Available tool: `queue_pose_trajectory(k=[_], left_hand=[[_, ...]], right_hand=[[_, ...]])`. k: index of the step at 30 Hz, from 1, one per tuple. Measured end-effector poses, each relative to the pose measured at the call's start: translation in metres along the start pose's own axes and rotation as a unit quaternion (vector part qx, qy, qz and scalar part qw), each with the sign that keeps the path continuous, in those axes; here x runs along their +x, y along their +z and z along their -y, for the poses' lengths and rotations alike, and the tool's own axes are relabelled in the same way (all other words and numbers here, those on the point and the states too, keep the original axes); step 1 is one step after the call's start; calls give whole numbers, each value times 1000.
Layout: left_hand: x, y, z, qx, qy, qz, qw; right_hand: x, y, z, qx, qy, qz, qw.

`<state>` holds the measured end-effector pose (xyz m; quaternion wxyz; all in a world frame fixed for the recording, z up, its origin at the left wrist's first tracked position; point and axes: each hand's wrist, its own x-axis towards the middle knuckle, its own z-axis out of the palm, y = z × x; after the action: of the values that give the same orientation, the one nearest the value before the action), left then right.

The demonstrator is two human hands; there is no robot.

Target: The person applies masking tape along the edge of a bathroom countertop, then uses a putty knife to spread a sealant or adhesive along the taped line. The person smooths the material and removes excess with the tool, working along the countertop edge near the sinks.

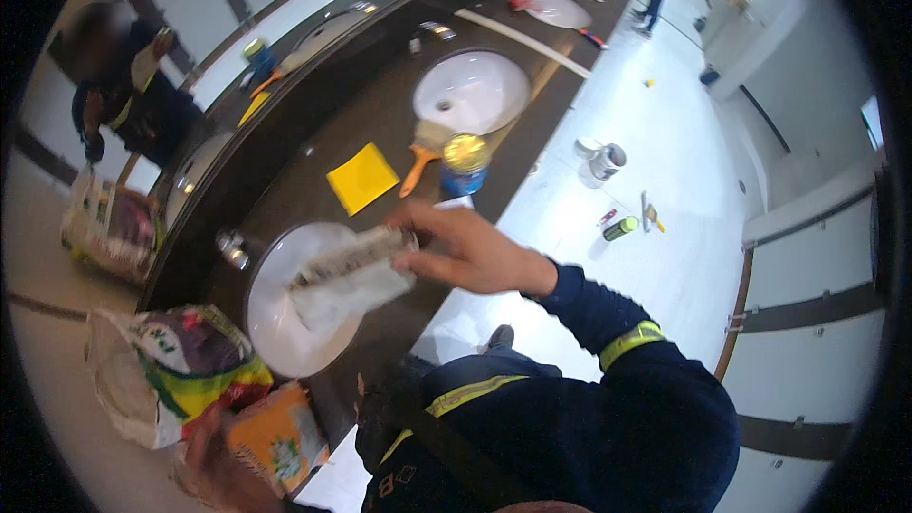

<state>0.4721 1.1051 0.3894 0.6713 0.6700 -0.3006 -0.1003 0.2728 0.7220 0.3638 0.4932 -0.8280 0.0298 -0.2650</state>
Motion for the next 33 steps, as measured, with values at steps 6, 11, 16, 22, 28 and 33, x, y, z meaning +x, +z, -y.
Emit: queue_pose_trajectory(k=[6, 11, 16, 22, 28, 33], left_hand=[[7, 283, 51, -337, -244, 474, 776], [-8, 400, 58, -456, -339, 630, 530], [-18, 472, 19, -407, -175, 671, 594], [0, 500, -9, -342, -76, 715, 605], [-10, 491, -22, -312, -90, 738, 592], [-12, 487, -25, -318, -95, 752, 570]], right_hand=[[-134, -90, 31, 36, 87, -28, 995], [-188, -145, 51, -119, 56, -163, 978], [-220, -182, 73, -200, 64, -284, 936], [-228, -177, 115, -311, 40, -347, 884], [-234, -167, 125, -423, 32, -315, 849], [-241, -159, 125, -429, 35, -324, 842]])
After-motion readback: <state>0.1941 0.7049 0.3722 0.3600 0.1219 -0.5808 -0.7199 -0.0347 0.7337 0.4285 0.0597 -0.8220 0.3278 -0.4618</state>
